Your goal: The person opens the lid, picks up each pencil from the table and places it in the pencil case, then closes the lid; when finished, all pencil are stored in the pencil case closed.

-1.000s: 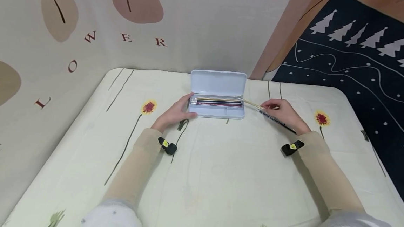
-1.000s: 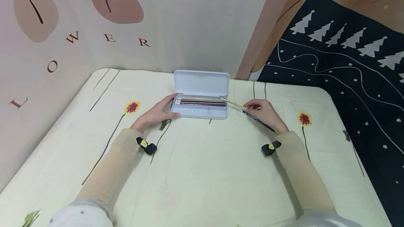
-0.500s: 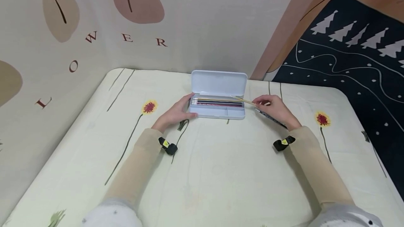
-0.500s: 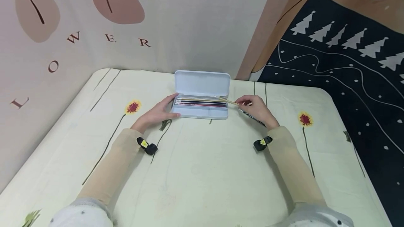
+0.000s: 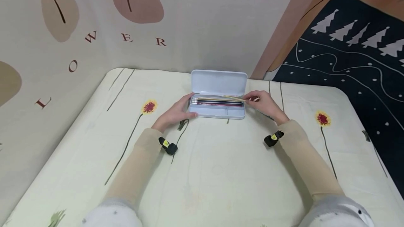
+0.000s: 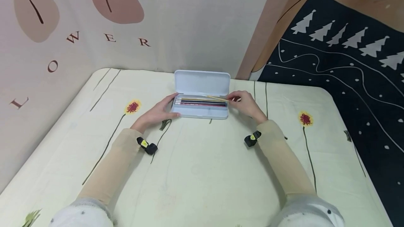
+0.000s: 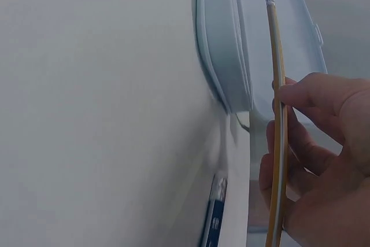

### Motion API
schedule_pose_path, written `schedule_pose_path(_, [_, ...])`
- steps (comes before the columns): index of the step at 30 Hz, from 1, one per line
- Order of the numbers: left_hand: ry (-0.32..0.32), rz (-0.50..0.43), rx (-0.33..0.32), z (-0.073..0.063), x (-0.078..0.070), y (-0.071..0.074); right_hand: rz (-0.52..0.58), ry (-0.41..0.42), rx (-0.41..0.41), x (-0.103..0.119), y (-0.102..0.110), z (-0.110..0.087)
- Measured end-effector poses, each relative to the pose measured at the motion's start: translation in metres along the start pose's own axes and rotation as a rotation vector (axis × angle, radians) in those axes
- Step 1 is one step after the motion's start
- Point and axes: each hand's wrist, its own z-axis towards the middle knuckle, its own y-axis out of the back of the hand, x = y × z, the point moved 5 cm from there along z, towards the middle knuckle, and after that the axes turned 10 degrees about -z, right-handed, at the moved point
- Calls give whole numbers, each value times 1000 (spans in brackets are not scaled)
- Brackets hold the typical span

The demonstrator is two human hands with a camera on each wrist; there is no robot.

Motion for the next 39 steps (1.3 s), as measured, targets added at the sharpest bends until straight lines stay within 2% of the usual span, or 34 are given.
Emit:
schedule_pose_path(20, [4,6,-1,1,2,0,16,58,34,32,-36,30])
schedule_pose_path(28, [-1,0,-3,-1,0,0,0,117,40,47,-48,38])
schedule_pose_path(39, [4,7,-4,0,0,0,-21,106,41,56,-57,47])
